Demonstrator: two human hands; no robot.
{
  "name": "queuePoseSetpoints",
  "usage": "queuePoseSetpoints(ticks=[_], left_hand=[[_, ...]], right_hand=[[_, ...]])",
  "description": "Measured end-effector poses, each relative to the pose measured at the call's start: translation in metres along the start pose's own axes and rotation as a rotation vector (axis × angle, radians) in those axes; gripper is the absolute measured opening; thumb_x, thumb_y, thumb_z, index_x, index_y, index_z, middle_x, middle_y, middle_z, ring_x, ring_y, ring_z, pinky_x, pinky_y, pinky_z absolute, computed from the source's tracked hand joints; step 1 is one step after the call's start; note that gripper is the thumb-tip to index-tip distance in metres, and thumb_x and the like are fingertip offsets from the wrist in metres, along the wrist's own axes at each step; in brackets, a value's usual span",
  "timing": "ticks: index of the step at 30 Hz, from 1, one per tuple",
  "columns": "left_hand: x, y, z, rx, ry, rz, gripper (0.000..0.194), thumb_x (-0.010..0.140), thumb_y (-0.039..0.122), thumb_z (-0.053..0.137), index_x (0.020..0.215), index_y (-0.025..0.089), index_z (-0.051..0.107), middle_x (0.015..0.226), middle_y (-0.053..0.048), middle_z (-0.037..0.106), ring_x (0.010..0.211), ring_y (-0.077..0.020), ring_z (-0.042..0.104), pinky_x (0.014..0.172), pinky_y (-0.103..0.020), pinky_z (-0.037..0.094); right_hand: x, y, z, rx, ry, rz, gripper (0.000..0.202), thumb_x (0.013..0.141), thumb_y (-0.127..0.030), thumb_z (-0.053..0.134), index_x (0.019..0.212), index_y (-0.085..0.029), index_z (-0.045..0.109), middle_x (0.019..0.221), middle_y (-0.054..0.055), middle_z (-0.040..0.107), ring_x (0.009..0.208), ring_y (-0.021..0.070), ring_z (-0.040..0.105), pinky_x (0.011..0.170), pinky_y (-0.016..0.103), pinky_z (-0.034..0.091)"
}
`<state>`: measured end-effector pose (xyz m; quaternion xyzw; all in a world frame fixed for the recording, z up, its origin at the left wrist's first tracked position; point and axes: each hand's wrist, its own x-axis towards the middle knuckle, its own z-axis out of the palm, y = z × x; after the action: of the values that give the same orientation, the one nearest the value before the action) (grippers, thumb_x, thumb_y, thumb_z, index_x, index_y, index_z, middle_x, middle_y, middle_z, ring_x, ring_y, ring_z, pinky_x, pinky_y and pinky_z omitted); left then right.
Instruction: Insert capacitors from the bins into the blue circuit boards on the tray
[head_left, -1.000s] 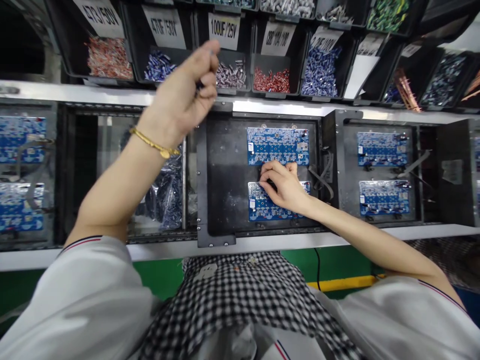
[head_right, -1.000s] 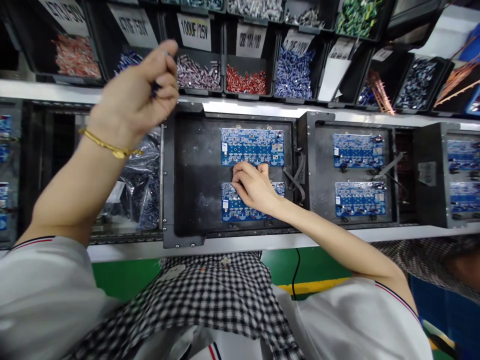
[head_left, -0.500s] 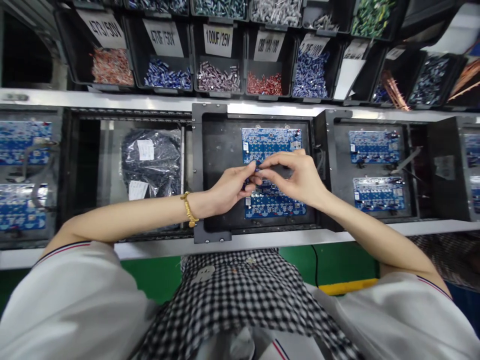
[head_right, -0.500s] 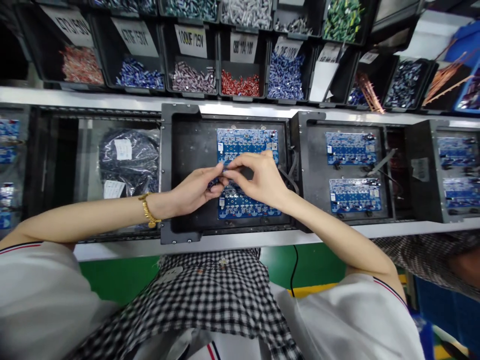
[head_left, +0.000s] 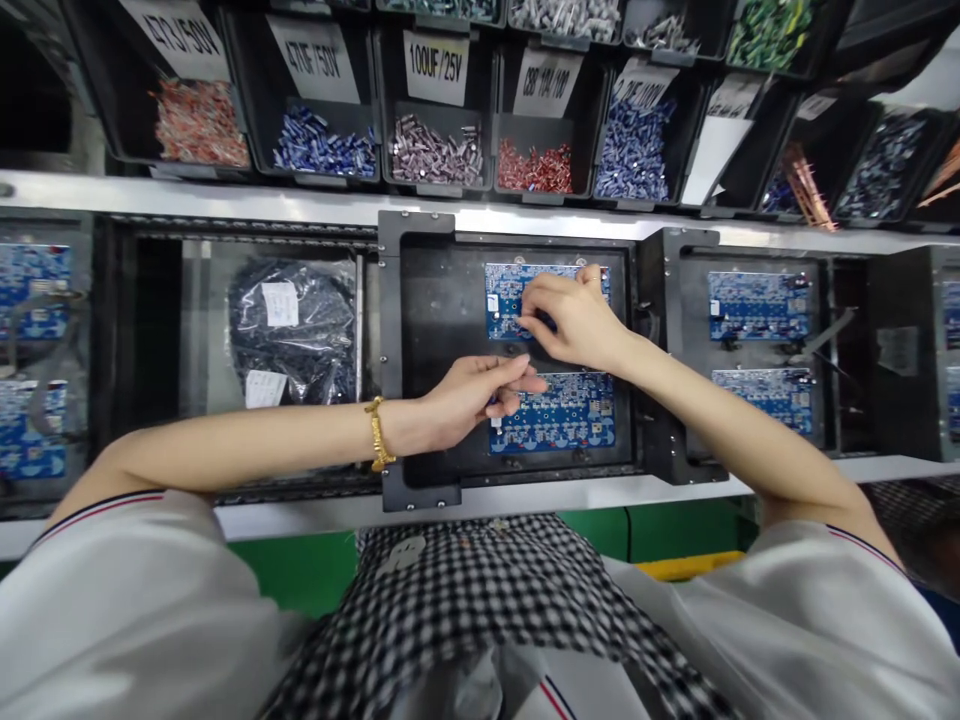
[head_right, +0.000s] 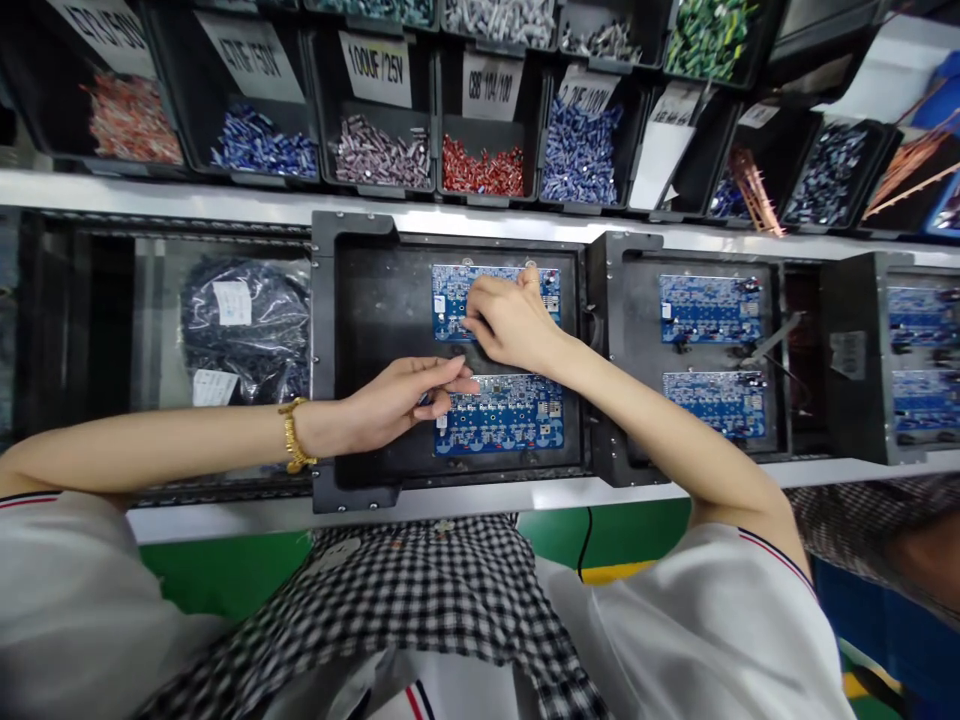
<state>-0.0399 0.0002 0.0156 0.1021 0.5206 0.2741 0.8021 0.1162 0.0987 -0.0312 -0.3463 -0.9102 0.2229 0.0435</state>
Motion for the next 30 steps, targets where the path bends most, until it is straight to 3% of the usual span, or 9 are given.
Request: queuePoseSetpoints(ticks=[2, 6, 11, 18, 22, 26, 30], left_hand=[[0.003, 0.0, -0.002, 0.016, 0.009, -0.002, 0.024, 0.094, 0.024, 0.052, 0.078, 0.008, 0.06, 0.068, -0.005, 0.062, 0.041, -0.001, 0.037, 0.041, -0.017, 0.018], [0.008, 0.002, -0.004, -0.011, 0.041, 0.008, 0.024, 0.094, 0.022, 0.051, 0.079, 0.008, 0.063, 0.054, 0.006, 0.04, 0.04, 0.0002, 0.029, 0.042, -0.015, 0.015], [0.009, 0.003, -0.004, -0.066, 0.042, 0.062, 0.02, 0.092, 0.014, 0.052, 0.084, 0.007, 0.07, 0.064, 0.002, 0.047, 0.045, 0.0007, 0.035, 0.045, -0.014, 0.023], [0.011, 0.004, -0.002, -0.178, 0.13, 0.008, 0.034, 0.088, 0.036, 0.063, 0.072, 0.007, 0.064, 0.053, 0.005, 0.039, 0.04, 0.0008, 0.027, 0.04, -0.014, 0.016], [0.014, 0.002, 0.003, -0.249, 0.163, 0.002, 0.036, 0.095, 0.037, 0.05, 0.074, 0.009, 0.06, 0.053, 0.005, 0.039, 0.038, -0.0002, 0.028, 0.039, -0.013, 0.018], [0.015, 0.0, 0.012, -0.266, 0.104, 0.042, 0.037, 0.093, 0.038, 0.053, 0.067, 0.013, 0.05, 0.054, 0.005, 0.04, 0.038, -0.0008, 0.028, 0.039, -0.014, 0.018], [0.014, 0.001, 0.019, -0.226, 0.09, -0.006, 0.033, 0.099, 0.03, 0.039, 0.077, 0.012, 0.054, 0.056, 0.003, 0.043, 0.041, -0.0032, 0.034, 0.04, -0.015, 0.021]], right_hand=[[0.0, -0.001, 0.0, -0.022, -0.007, -0.009, 0.021, 0.089, -0.029, 0.043, 0.084, -0.017, 0.059, 0.097, 0.008, 0.064, 0.089, 0.0247, 0.056, 0.084, 0.045, 0.025], [-0.001, -0.001, -0.002, -0.051, -0.005, -0.042, 0.023, 0.09, -0.03, 0.042, 0.085, -0.016, 0.06, 0.096, 0.008, 0.063, 0.087, 0.0246, 0.055, 0.085, 0.046, 0.024], [-0.003, -0.002, 0.001, -0.091, 0.012, -0.066, 0.026, 0.091, -0.031, 0.04, 0.089, -0.016, 0.062, 0.095, 0.008, 0.062, 0.085, 0.0242, 0.053, 0.087, 0.049, 0.025], [-0.006, -0.003, 0.009, -0.128, 0.069, -0.084, 0.031, 0.096, -0.032, 0.037, 0.091, -0.018, 0.064, 0.098, 0.006, 0.064, 0.089, 0.024, 0.056, 0.087, 0.049, 0.025], [-0.017, -0.017, -0.004, 0.018, 0.129, -0.018, 0.031, 0.097, -0.035, 0.039, 0.092, -0.019, 0.065, 0.097, 0.004, 0.069, 0.088, 0.022, 0.06, 0.084, 0.044, 0.025], [-0.032, -0.031, -0.023, 0.128, 0.139, -0.031, 0.023, 0.093, -0.035, 0.049, 0.088, -0.02, 0.066, 0.091, 0.001, 0.071, 0.08, 0.0184, 0.061, 0.083, 0.04, 0.023], [-0.037, -0.014, -0.025, 0.038, 0.134, 0.031, 0.024, 0.092, -0.032, 0.046, 0.086, -0.019, 0.066, 0.092, 0.003, 0.07, 0.084, 0.0221, 0.06, 0.084, 0.042, 0.022]])
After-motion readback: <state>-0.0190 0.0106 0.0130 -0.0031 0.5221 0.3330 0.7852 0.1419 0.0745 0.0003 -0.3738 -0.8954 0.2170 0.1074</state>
